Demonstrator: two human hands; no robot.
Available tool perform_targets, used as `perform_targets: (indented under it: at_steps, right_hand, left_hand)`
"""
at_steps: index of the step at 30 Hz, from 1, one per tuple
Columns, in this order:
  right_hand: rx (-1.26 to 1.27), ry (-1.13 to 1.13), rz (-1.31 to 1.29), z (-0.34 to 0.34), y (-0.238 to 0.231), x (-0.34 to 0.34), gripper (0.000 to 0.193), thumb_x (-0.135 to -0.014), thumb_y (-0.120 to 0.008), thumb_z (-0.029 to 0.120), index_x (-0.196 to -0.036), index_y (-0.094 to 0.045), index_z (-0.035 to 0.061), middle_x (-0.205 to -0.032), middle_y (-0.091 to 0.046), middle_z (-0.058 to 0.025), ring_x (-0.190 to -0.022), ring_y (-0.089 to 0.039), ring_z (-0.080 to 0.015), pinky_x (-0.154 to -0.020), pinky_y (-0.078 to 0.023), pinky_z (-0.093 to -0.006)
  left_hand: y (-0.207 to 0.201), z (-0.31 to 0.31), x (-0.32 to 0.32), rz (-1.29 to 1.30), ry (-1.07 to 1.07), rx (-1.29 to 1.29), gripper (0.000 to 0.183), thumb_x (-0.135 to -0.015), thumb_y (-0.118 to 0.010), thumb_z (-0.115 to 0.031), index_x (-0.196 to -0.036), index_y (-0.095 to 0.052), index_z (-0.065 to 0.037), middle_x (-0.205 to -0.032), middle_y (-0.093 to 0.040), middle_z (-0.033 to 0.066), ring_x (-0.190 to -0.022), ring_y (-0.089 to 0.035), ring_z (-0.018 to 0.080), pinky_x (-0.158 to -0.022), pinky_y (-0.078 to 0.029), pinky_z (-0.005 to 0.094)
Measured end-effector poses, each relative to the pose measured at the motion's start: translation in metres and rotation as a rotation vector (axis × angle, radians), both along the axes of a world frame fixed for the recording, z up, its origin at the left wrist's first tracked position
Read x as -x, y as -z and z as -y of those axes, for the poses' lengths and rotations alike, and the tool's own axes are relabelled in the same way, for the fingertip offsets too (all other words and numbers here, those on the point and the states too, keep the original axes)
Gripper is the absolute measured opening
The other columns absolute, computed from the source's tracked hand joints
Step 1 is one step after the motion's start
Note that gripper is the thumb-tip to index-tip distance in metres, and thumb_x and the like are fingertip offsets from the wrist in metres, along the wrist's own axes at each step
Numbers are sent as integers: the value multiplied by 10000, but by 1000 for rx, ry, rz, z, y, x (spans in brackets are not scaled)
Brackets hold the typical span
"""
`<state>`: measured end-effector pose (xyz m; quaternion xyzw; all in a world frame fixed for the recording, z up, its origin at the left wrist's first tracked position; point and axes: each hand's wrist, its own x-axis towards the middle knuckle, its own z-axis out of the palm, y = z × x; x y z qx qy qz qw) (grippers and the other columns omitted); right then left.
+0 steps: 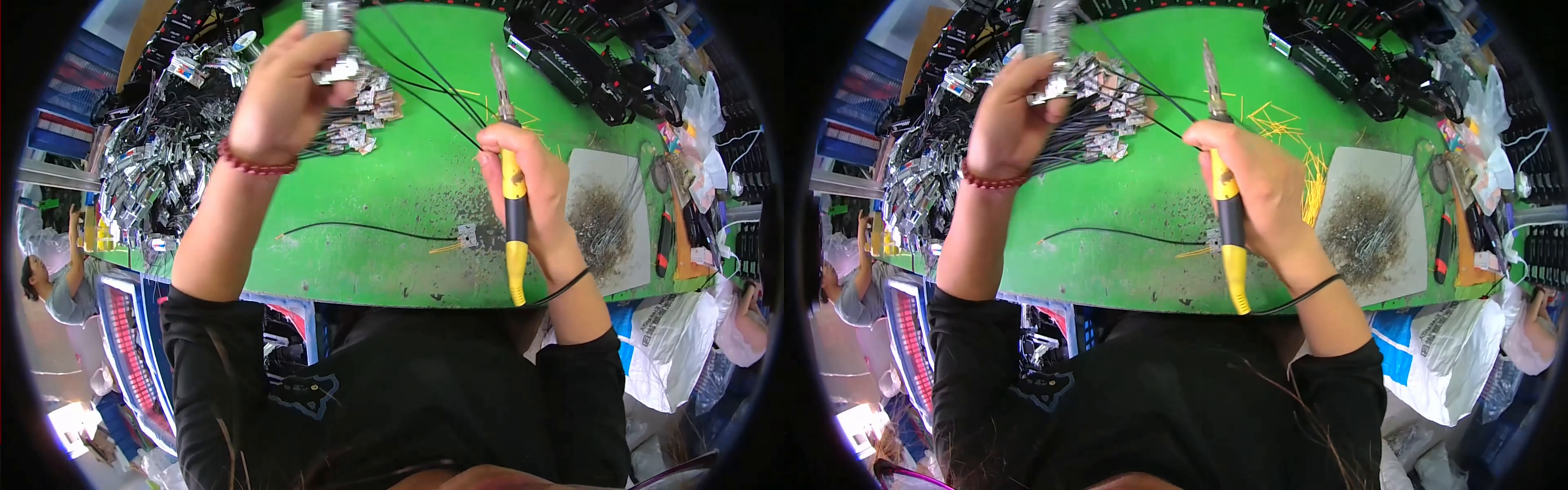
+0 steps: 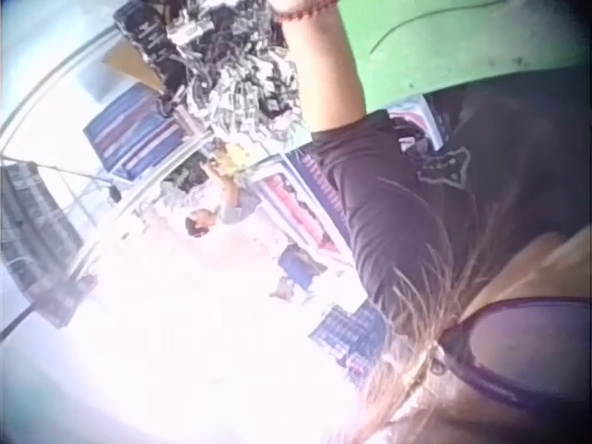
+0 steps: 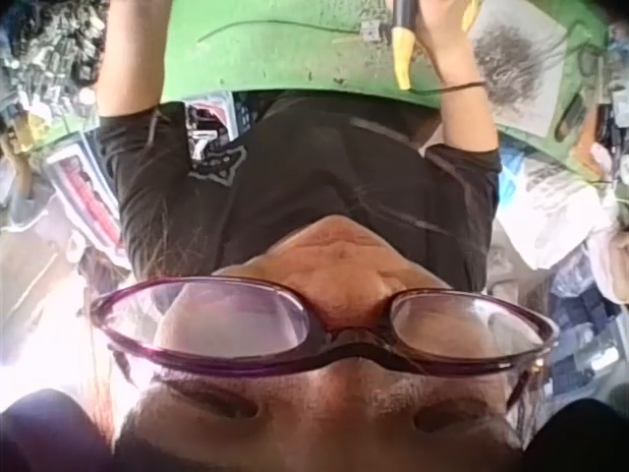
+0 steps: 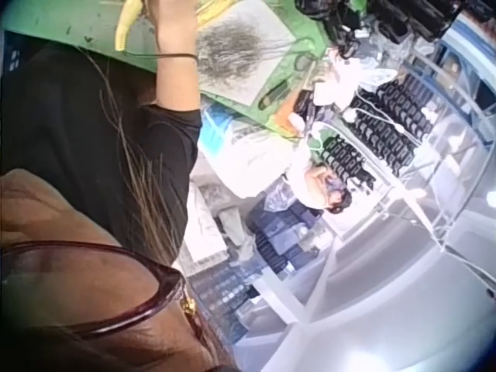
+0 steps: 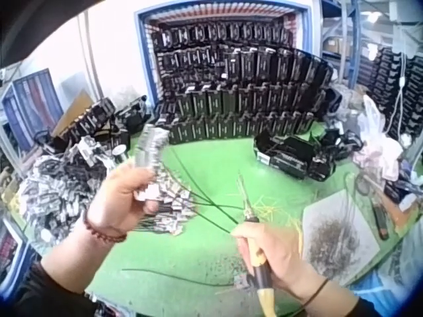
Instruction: The person solders wires to a circuit board, trims the wire ends with a utility knife, and then installs the assembly into a toy car shell before placing it in a crate.
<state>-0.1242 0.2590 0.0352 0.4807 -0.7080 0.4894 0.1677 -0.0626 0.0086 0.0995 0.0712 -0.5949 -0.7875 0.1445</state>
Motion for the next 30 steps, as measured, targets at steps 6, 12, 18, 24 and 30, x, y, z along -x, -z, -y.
perform_targets:
  at_steps: [6, 12, 18, 24, 30]
  right_hand:
    - [-401, -44, -77, -32, 39, -8, 286, -737, -610, 51, -1014, -621, 121, -655, -566, -29, -568, -578, -191, -516, -433, -305]
    - [-194, -23, 359, -28, 80, -37, 273, -768, -618, 39, -1022, -606, 138, -627, -552, -17, -532, -573, -187, -484, -423, -316]
    - [-36, -21, 428, -22, 102, -49, 277, -790, -625, -59, -1025, -593, 83, -643, -582, -34, -545, -598, -147, -517, -466, -247]
    - [2, -130, 531, -27, 87, -52, 237, -847, -632, -12, -1063, -553, 42, -742, -608, -47, -646, -599, -95, -581, -475, -232]
    - [130, -34, 797, -50, 98, -48, 297, -890, -603, 3, -1159, -486, 44, -764, -611, -45, -689, -584, -92, -636, -463, -220]
  left_hand:
    - [92, 35, -78, 180, -292, 452, 149, -849, -613, -61, -983, -567, -14, -804, -595, -10, -649, -541, 42, -535, -443, 199]
    - [167, 40, -145, 574, -560, 722, 211, -784, -675, -137, -956, -599, -41, -690, -610, -15, -590, -505, 55, -548, -377, 218]
    - [124, -9, -102, 178, -587, 1705, 411, -701, -693, -92, -1105, -618, -72, -1019, -651, 97, -956, -591, 301, -909, -411, 429]
    - [96, -113, -57, 13, 144, 1256, 289, -736, -695, -61, -1019, -638, -46, -940, -668, 98, -886, -618, 303, -807, -456, 394]
    - [122, -117, -54, 12, 169, 880, 87, -809, -646, -29, -894, -642, -10, -863, -655, 141, -761, -636, 320, -655, -507, 358]
